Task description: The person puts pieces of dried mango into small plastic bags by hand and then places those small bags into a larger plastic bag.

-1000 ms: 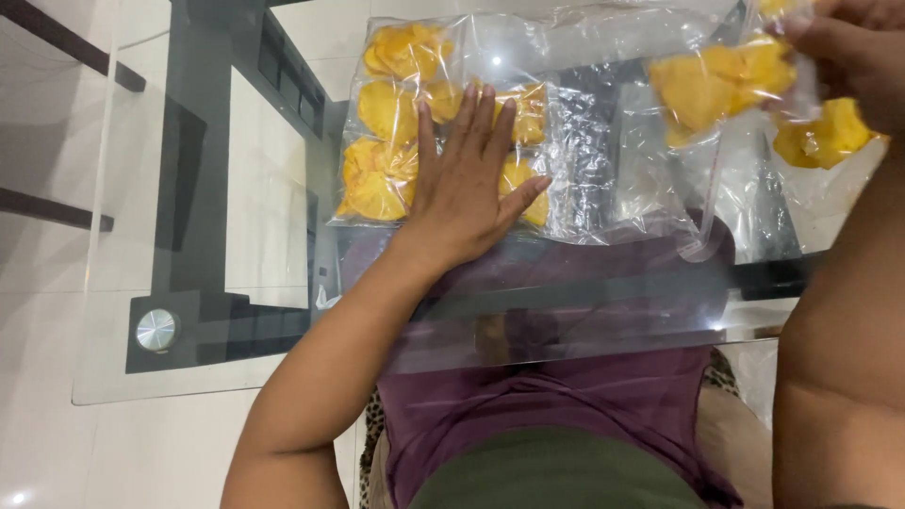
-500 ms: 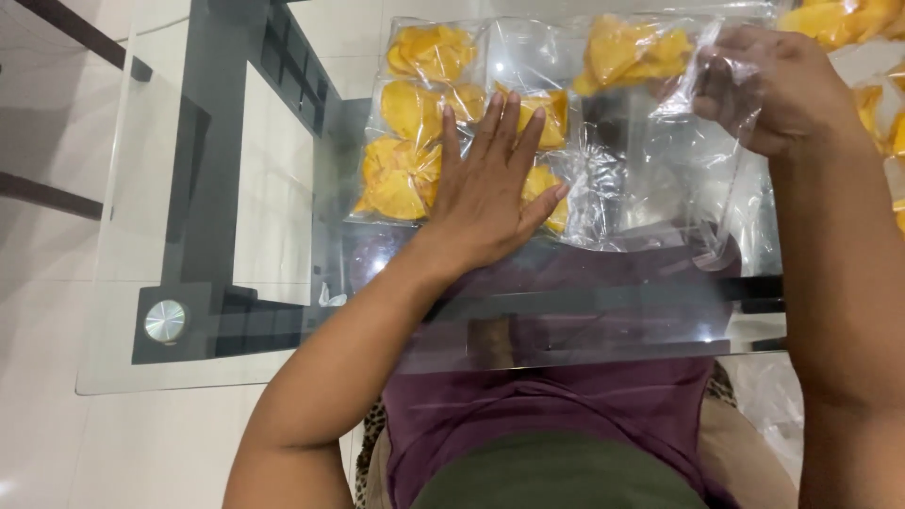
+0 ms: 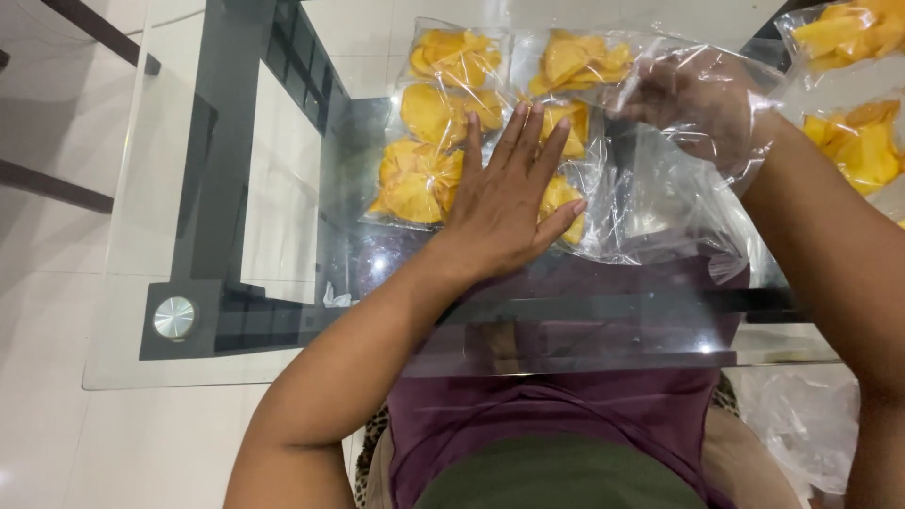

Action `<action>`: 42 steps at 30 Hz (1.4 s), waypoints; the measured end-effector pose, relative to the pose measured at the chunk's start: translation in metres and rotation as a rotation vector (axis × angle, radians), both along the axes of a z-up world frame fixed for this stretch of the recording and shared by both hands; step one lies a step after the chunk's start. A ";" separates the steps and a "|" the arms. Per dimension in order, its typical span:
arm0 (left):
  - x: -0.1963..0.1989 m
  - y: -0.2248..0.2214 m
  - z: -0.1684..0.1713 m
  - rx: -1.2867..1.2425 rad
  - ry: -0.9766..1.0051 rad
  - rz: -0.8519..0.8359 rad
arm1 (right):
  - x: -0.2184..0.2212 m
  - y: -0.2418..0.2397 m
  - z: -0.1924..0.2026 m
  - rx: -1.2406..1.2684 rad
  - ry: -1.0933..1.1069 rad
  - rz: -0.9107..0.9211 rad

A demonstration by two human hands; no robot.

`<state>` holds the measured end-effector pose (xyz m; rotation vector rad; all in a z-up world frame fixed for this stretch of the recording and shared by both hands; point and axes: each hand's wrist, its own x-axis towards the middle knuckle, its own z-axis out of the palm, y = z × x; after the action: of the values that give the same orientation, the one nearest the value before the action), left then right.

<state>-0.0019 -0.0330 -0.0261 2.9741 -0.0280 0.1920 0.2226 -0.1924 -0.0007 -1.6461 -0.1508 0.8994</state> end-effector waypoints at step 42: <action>0.004 -0.014 -0.014 0.026 -0.207 -0.111 | -0.009 -0.030 0.006 -0.506 -0.960 0.392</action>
<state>0.0020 -0.0465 -0.0401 2.9541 -0.2212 0.4870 0.2134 -0.2224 0.0056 -2.4753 -0.9939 0.3518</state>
